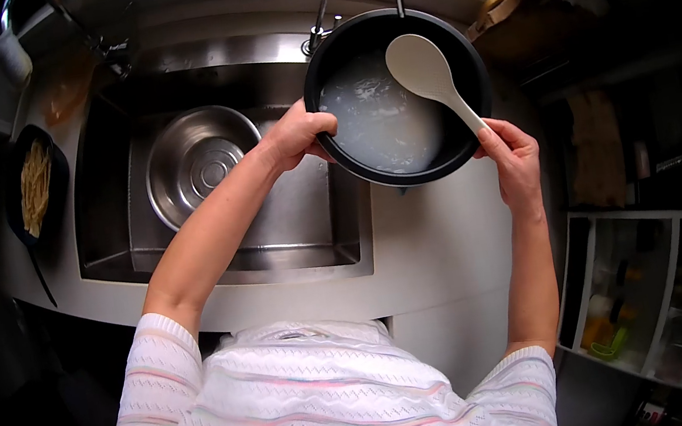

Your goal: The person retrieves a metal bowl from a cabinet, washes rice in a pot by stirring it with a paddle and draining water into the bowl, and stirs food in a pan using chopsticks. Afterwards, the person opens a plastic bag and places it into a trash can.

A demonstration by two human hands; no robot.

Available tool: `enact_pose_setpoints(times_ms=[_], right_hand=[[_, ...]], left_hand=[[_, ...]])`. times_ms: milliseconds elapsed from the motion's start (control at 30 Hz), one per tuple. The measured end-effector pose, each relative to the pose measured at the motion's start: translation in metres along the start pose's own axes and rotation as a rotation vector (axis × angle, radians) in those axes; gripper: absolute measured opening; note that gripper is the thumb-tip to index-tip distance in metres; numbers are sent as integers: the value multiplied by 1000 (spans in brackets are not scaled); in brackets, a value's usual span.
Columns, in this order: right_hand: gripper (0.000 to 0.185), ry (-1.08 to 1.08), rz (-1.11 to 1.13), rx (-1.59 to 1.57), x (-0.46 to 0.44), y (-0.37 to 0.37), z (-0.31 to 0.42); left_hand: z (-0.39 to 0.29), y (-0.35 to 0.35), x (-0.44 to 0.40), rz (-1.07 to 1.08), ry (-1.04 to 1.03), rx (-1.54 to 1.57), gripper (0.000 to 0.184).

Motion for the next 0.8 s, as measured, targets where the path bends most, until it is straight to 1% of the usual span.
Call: enact_pose_setpoints(times_ms=[200, 233, 367, 467, 600, 700, 800], right_hand=[[21, 78, 38, 30, 16, -18, 33], [21, 75, 46, 26, 18, -23, 40], [20, 105, 113, 31, 21, -44, 57], [19, 118, 157, 29, 27, -63, 67], [19, 140, 214, 30, 32, -90, 88], [20, 145, 257, 28, 32, -107, 102], [20, 165, 271, 35, 31, -121, 112]], left_hand=[[21, 13, 43, 5, 84, 109, 26], [24, 18, 52, -32, 91, 134, 25], [41, 32, 87, -56, 162, 255, 22], [56, 43, 114, -66, 192, 320, 29], [70, 57, 143, -73, 233, 423, 29], [71, 63, 155, -100, 187, 542, 31], [74, 67, 162, -60, 167, 598, 35]])
Point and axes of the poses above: each hand's wrist, its own x-axis away from the middle knuckle, its own y-axis out of the back of the hand, z = x × y, the point moved 9 cm from there along -x, towards the middle knuckle, and after that the axes turned 15 degrees about x, right-handed, at the moved point
